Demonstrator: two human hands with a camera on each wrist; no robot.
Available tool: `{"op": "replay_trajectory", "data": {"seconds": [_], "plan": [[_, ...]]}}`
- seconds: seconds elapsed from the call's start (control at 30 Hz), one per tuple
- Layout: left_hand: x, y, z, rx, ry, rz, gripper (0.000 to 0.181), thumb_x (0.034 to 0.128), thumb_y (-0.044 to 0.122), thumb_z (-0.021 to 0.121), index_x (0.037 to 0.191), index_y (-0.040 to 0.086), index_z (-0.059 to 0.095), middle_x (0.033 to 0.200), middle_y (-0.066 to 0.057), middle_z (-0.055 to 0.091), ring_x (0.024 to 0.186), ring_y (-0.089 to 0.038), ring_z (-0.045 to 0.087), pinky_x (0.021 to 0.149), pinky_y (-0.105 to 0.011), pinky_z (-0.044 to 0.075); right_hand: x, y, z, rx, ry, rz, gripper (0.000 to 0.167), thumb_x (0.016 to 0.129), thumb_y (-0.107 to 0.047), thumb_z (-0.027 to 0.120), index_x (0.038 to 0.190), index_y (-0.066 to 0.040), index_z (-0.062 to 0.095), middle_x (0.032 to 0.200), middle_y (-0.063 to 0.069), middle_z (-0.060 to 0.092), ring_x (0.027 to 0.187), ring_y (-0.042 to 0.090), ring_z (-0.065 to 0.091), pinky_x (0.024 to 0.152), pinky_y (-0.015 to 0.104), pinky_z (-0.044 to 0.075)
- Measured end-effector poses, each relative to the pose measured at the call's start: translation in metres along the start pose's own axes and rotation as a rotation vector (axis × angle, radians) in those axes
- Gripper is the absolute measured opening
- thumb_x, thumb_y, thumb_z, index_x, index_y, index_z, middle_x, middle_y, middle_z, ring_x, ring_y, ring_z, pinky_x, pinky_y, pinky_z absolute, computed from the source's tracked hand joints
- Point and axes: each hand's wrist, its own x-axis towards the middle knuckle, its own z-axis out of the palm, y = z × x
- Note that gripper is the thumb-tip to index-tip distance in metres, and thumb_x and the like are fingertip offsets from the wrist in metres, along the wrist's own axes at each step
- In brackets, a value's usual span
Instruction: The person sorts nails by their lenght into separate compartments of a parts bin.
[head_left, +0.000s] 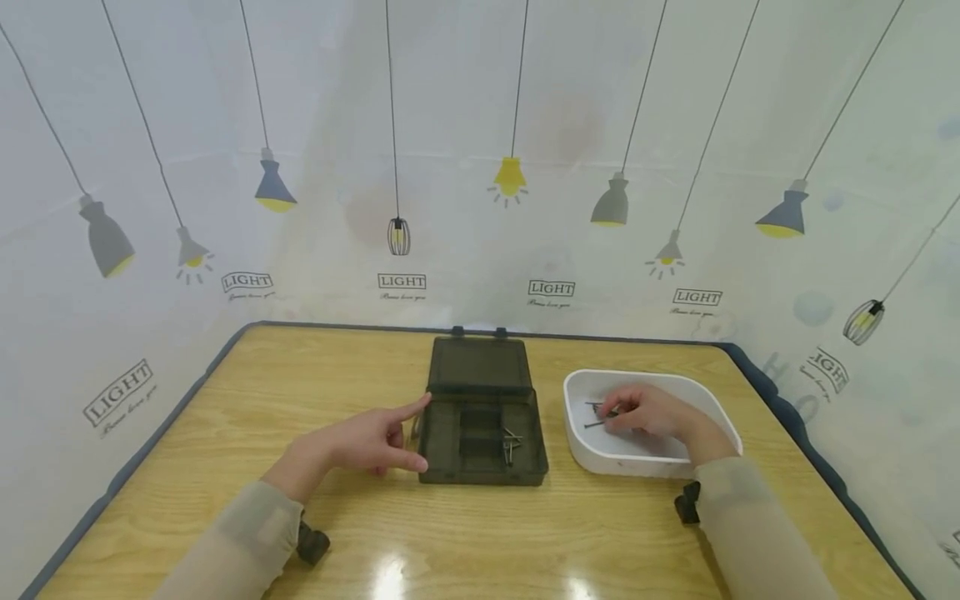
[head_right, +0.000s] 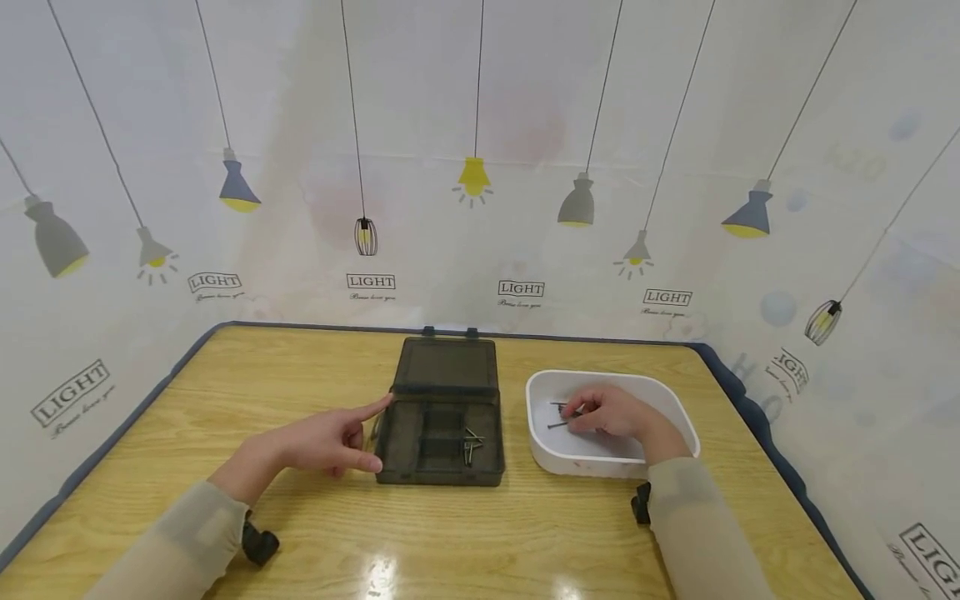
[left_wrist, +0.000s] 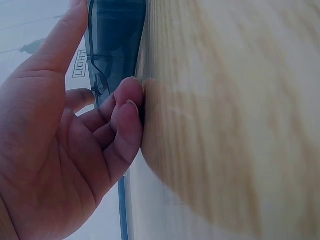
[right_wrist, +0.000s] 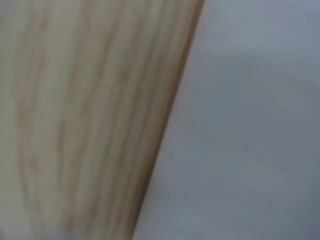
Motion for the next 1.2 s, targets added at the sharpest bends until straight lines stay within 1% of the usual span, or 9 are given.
{"op": "replay_trajectory", "data": {"seconds": [0.17, 0.23, 0.37, 0.47, 0.73, 0.87, 1.0, 1.1, 1.2], "plan": [[0.000, -0.001, 0.000, 0.002, -0.003, 0.002, 0.111, 0.0960, 0.052, 0.084, 0.179, 0.030, 0.013, 0.087, -0.008, 0.067, 0.064, -0.020, 0.064, 0.069, -0.038, 0.058, 0.001, 0.001, 0.003, -0.033, 0.006, -0.003, 0.020, 0.097, -0.027, 0.085, 0.114, -0.017, 0.082, 0.102, 0.000, 0.070, 0.091, 0.021, 0.055, 0.081, 0.033, 0.043], [0.000, -0.002, 0.000, 0.001, -0.004, -0.001, 0.112, 0.0959, 0.053, 0.084, 0.179, 0.030, 0.013, 0.087, -0.008, 0.068, 0.064, -0.020, 0.064, 0.069, -0.038, 0.058, 0.001, 0.001, 0.004, -0.038, 0.006, -0.008, 0.019, 0.097, -0.027, 0.085, 0.112, -0.017, 0.082, 0.101, 0.000, 0.069, 0.090, 0.020, 0.055, 0.080, 0.033, 0.043], [0.000, -0.002, 0.000, 0.003, -0.005, 0.000, 0.112, 0.0960, 0.053, 0.084, 0.179, 0.030, 0.012, 0.087, -0.008, 0.067, 0.064, -0.020, 0.064, 0.069, -0.038, 0.058, 0.001, 0.001, 0.006, -0.041, -0.011, -0.034, 0.016, 0.098, -0.026, 0.084, 0.107, -0.013, 0.080, 0.096, -0.001, 0.070, 0.086, 0.019, 0.054, 0.077, 0.030, 0.042], [-0.001, 0.000, 0.000, 0.002, -0.006, -0.003, 0.112, 0.0960, 0.052, 0.084, 0.179, 0.030, 0.012, 0.086, -0.008, 0.067, 0.064, -0.020, 0.064, 0.069, -0.038, 0.058, 0.002, 0.000, 0.007, -0.054, -0.017, -0.049, 0.015, 0.100, -0.025, 0.082, 0.104, -0.011, 0.079, 0.097, -0.002, 0.071, 0.087, 0.019, 0.054, 0.077, 0.029, 0.042], [0.000, -0.001, -0.001, 0.002, -0.007, -0.006, 0.112, 0.0959, 0.053, 0.084, 0.179, 0.031, 0.012, 0.086, -0.008, 0.066, 0.064, -0.020, 0.063, 0.068, -0.037, 0.056, 0.003, 0.000, 0.008, -0.123, 0.006, -0.037, 0.013, 0.102, -0.026, 0.079, 0.103, -0.012, 0.078, 0.100, -0.001, 0.072, 0.090, 0.017, 0.057, 0.081, 0.031, 0.044], [0.001, -0.004, -0.001, -0.006, -0.009, -0.006, 0.111, 0.0957, 0.054, 0.084, 0.178, 0.033, 0.012, 0.086, -0.009, 0.066, 0.064, -0.020, 0.062, 0.068, -0.038, 0.056, 0.002, 0.000, 0.006, -0.137, 0.027, -0.057, 0.015, 0.102, -0.026, 0.079, 0.105, -0.011, 0.078, 0.102, 0.001, 0.074, 0.093, 0.017, 0.059, 0.084, 0.030, 0.045], [0.003, -0.005, 0.000, -0.003, -0.009, 0.000, 0.111, 0.0960, 0.054, 0.083, 0.178, 0.034, 0.012, 0.086, -0.008, 0.066, 0.064, -0.020, 0.063, 0.069, -0.038, 0.057, -0.003, -0.003, 0.001, -0.133, 0.075, -0.064, 0.017, 0.104, -0.029, 0.078, 0.106, -0.012, 0.078, 0.101, 0.001, 0.072, 0.093, 0.017, 0.058, 0.083, 0.031, 0.046], [0.002, -0.004, 0.000, 0.000, -0.009, 0.000, 0.111, 0.0960, 0.054, 0.083, 0.178, 0.033, 0.012, 0.086, -0.008, 0.067, 0.064, -0.021, 0.064, 0.069, -0.038, 0.057, -0.008, -0.007, -0.003, -0.097, 0.106, -0.051, 0.017, 0.106, -0.030, 0.075, 0.109, -0.013, 0.075, 0.101, 0.002, 0.069, 0.094, 0.020, 0.058, 0.082, 0.034, 0.047], [0.001, -0.004, -0.001, 0.001, -0.008, -0.004, 0.111, 0.0958, 0.053, 0.084, 0.179, 0.032, 0.013, 0.086, -0.009, 0.067, 0.065, -0.021, 0.065, 0.069, -0.039, 0.058, -0.012, -0.012, -0.005, -0.064, 0.123, -0.057, 0.019, 0.108, -0.030, 0.073, 0.112, -0.012, 0.074, 0.102, 0.003, 0.069, 0.096, 0.022, 0.058, 0.081, 0.035, 0.048]]}}
